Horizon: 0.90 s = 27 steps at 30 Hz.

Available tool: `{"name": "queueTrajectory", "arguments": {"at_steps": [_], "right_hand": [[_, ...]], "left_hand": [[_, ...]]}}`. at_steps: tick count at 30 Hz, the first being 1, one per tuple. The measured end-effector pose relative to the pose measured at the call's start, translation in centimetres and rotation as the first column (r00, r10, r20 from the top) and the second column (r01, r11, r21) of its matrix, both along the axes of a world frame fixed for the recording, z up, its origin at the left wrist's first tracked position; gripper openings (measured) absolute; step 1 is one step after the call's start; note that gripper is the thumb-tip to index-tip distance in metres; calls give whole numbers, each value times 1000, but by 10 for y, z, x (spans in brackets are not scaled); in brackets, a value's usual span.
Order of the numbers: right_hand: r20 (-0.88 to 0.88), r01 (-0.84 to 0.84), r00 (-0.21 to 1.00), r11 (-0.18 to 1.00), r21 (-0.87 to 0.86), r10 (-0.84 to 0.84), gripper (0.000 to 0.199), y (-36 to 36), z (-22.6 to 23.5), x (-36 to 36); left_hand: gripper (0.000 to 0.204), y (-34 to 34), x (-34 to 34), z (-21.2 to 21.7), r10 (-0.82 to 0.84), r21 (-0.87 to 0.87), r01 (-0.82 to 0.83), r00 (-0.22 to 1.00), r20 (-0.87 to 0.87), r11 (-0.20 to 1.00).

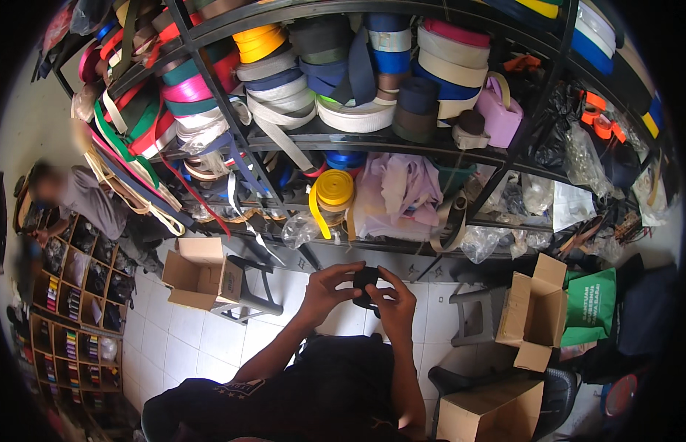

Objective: The person handles various rolls of fabric tape and ribbon in a storage area. They pick up a black roll, unroll a section to inspect it, and then place it back on the shelf. They repeat this process with a yellow roll and a beige roll, examining each one before returning them to the rack.

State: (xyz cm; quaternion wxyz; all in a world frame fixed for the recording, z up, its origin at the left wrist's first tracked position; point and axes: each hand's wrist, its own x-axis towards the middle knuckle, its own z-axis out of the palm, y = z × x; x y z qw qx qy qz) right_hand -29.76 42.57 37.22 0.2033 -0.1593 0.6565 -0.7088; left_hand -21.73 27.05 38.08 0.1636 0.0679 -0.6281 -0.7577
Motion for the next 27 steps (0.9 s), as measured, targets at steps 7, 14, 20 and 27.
{"name": "queueTrajectory", "arguments": {"at_steps": [7, 14, 20, 27], "right_hand": [[-245, -2, 969, 999, 53, 15, 51, -4, 16, 7], [-124, -83, 989, 996, -18, 80, 50, -4, 20, 7], [0, -48, 999, 998, -38, 48, 42, -7, 11, 1], [-288, -101, 953, 995, -19, 91, 43, -10, 11, 0]], "left_hand": [[53, -2, 4, 12, -17, 148, -18, 973, 229, 989], [57, -11, 1, -1, -31, 46, 24, 988, 150, 999], [61, -11, 1, 12, -112, 54, 108, 991, 78, 993], [45, -8, -5, 5, -54, 108, 29, 972, 229, 994]]}}
